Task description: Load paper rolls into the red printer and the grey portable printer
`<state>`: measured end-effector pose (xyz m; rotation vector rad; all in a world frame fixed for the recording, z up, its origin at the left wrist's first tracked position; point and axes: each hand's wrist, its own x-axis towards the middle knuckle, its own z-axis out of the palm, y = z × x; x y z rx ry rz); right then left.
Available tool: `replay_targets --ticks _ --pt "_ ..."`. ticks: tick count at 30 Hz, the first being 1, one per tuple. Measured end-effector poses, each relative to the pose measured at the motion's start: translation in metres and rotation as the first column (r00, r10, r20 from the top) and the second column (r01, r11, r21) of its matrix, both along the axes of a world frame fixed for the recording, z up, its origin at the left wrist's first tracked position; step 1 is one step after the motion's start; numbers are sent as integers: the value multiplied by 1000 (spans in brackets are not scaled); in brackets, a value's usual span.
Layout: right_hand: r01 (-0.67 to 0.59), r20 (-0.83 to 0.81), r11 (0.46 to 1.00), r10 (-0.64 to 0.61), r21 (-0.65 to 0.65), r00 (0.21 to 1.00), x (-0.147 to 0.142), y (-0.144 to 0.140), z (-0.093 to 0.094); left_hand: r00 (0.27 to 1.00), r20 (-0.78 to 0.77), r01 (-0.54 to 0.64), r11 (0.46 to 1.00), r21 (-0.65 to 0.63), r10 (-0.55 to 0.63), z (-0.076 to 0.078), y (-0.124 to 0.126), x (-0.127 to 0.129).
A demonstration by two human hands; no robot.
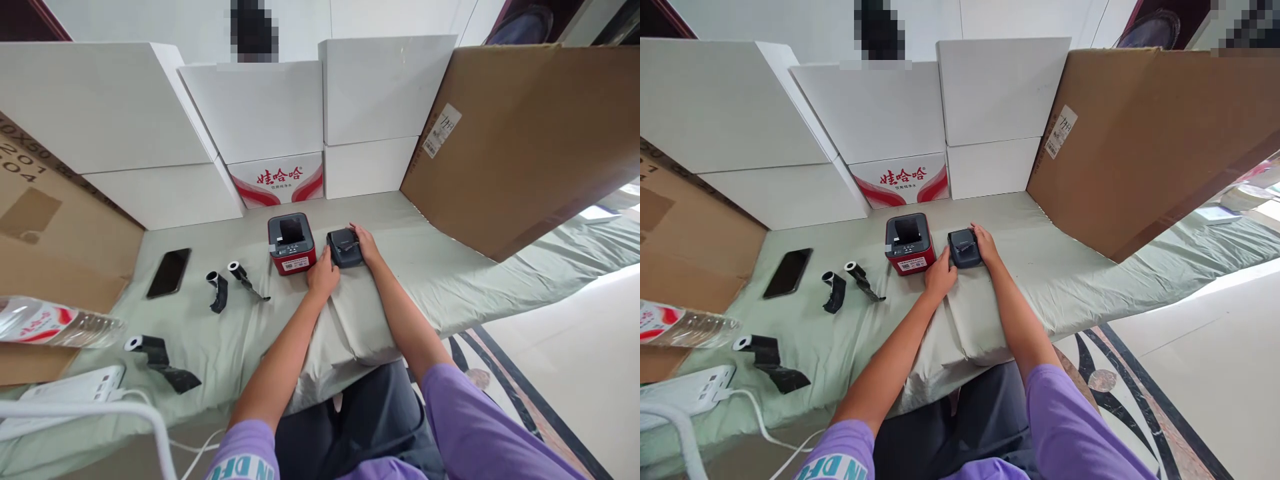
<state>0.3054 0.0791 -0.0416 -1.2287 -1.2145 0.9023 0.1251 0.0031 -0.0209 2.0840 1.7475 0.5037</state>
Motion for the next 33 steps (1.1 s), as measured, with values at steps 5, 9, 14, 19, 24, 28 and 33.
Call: replay_targets --ticks 5,9,14,19,24,28,33 --pt "35 20 999 -35 4 999 0 1 -1 1000 20 1 1000 0 -1 2 -1 0" --pt "35 25 999 -35 7 999 0 3 -3 999 34 -8 1000 4 8 2 -1 0" --pt "39 9 999 -39 1 999 -1 4 -3 996 87 -25 999 31 22 1 -2 -1" --pt "33 37 999 -33 0 999 -1 2 -2 985 158 -85 994 70 73 2 -3 -3" --pt "49 81 999 -49 1 996 0 3 -3 988 138 -72 996 43 65 1 -3 -5" --pt "45 93 999 -46 13 995 0 3 -3 993 105 -62 997 43 57 0 -2 -5" --pt "50 85 999 -51 19 995 0 2 -3 997 49 -52 998 20 51 4 -3 -4"
